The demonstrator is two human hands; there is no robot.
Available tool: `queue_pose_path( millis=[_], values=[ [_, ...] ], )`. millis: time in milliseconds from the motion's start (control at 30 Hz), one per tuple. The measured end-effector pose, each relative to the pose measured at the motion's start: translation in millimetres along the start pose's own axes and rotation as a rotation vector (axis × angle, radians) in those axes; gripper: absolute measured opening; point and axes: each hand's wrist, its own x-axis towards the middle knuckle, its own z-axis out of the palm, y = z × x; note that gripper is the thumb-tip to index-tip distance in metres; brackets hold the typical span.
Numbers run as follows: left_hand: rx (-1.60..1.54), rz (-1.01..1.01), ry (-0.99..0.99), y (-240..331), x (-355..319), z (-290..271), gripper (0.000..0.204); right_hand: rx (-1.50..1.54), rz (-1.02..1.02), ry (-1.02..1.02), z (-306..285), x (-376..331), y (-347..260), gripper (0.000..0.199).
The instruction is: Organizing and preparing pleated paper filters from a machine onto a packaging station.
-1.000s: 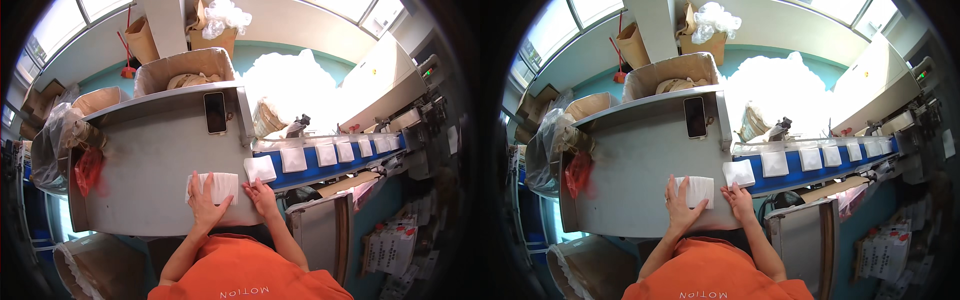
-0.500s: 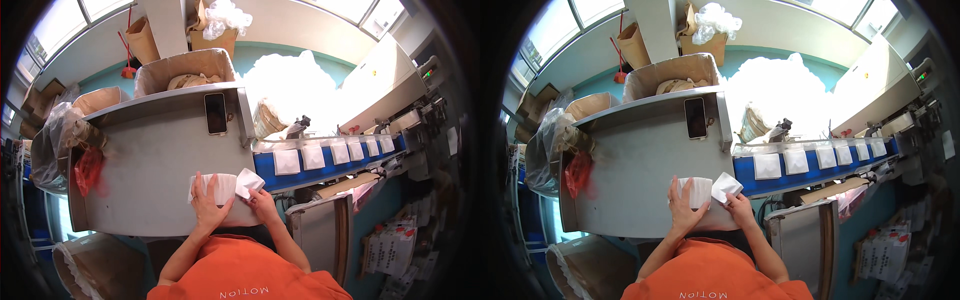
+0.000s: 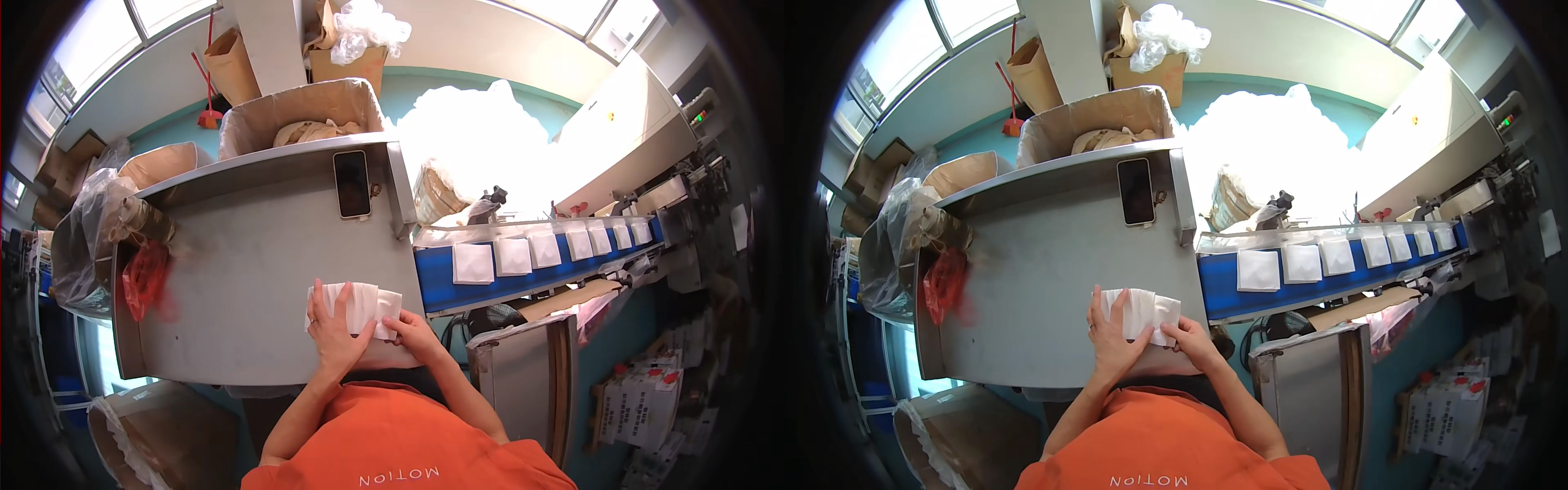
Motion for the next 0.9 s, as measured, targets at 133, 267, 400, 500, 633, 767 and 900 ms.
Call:
queue_pose_path(
  millis=[133,267,400,500,633,767,900],
  values=[
    [-0.135,0.044,-0.012,-7,3,1,0.072,0.499,-0.192,0.41,-11,11,-4,0.029],
    [-0.271,0.154,-0.109,-5,2,9,0.07,-0.106,-0.297,0.305,20,1,-20,0.039],
    [-0.186,0.122,-0.072,13,-1,3,0.071,0.052,-0.246,0.159,22,2,-13,0.033],
    [-0.075,0.047,-0.039,12,0,2,0.072,0.374,-0.045,0.036,9,-4,-8,0.029],
    [-0.1,0.077,-0.025,4,1,5,0.072,0.42,0.084,-0.079,-15,-4,6,0.025],
    [-0.159,0.137,-0.052,5,2,6,0.074,0.62,-0.197,0.321,-20,9,8,0.024],
    [-0.374,0.125,-0.063,2,1,15,0.08,-0.237,-0.341,0.344,20,-3,-18,0.045]
  ],
)
